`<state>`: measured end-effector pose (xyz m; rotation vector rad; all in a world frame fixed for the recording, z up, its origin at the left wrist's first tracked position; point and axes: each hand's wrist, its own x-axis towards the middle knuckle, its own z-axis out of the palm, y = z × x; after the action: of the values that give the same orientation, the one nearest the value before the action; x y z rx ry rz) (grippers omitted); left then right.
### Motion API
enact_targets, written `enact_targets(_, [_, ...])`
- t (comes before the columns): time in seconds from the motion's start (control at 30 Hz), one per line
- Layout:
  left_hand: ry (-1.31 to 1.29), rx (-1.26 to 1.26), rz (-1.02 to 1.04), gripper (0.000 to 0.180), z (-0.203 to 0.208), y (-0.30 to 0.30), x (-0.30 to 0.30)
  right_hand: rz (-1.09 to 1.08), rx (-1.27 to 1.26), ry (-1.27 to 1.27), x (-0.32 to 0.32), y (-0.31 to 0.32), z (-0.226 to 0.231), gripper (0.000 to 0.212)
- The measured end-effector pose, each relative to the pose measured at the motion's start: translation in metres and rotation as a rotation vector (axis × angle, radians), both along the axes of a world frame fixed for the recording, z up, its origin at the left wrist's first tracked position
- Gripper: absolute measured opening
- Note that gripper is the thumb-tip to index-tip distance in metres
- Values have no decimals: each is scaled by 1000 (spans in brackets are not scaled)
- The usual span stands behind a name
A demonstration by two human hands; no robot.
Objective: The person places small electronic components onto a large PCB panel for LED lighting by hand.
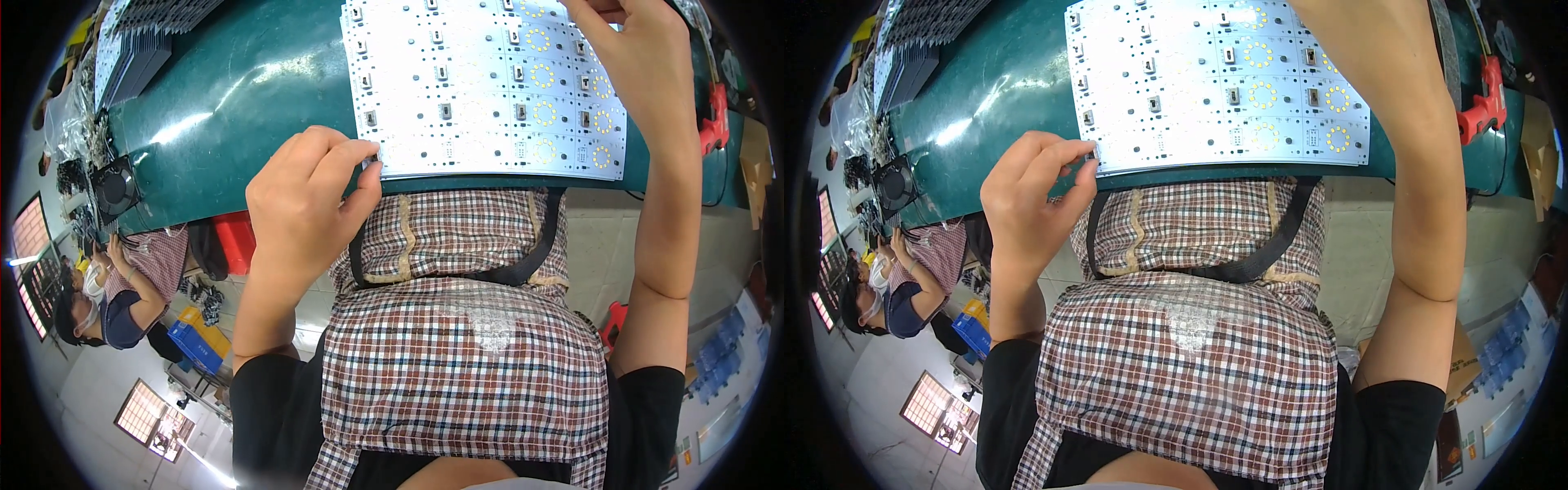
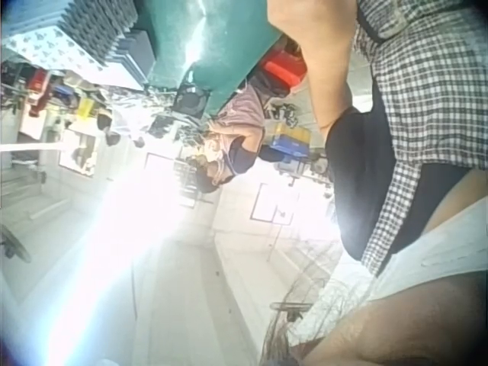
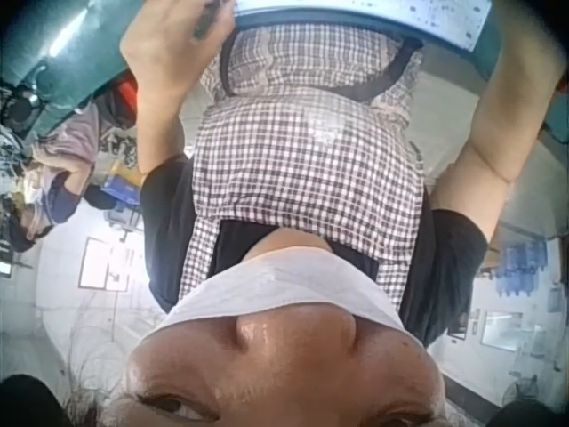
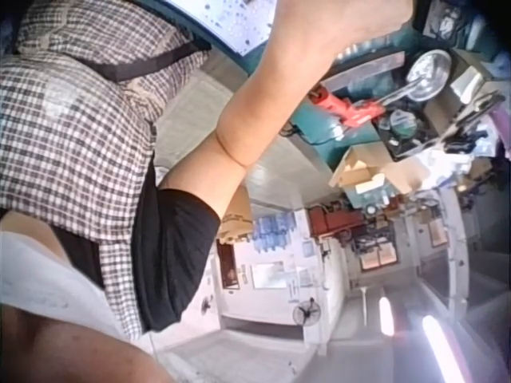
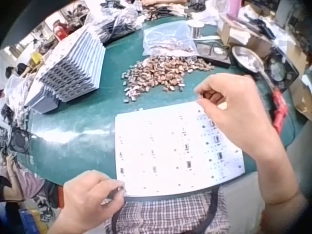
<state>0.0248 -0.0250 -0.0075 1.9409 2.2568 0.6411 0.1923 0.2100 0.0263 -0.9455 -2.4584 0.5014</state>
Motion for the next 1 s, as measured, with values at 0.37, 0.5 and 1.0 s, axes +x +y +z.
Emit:
enact_targets(0.37, [-105,-26,-6,21,1,0,-4,-7,-27,12,6,-2,-2,12])
enact_targets(0.5, [-172,-55,3,20,4,1,-5,-5,-39,7,8,-3,-3,12])
enact_targets(1.0, [-116,-47,2,19,6,2,-5,22,-68,31,14,-4,-4,10])
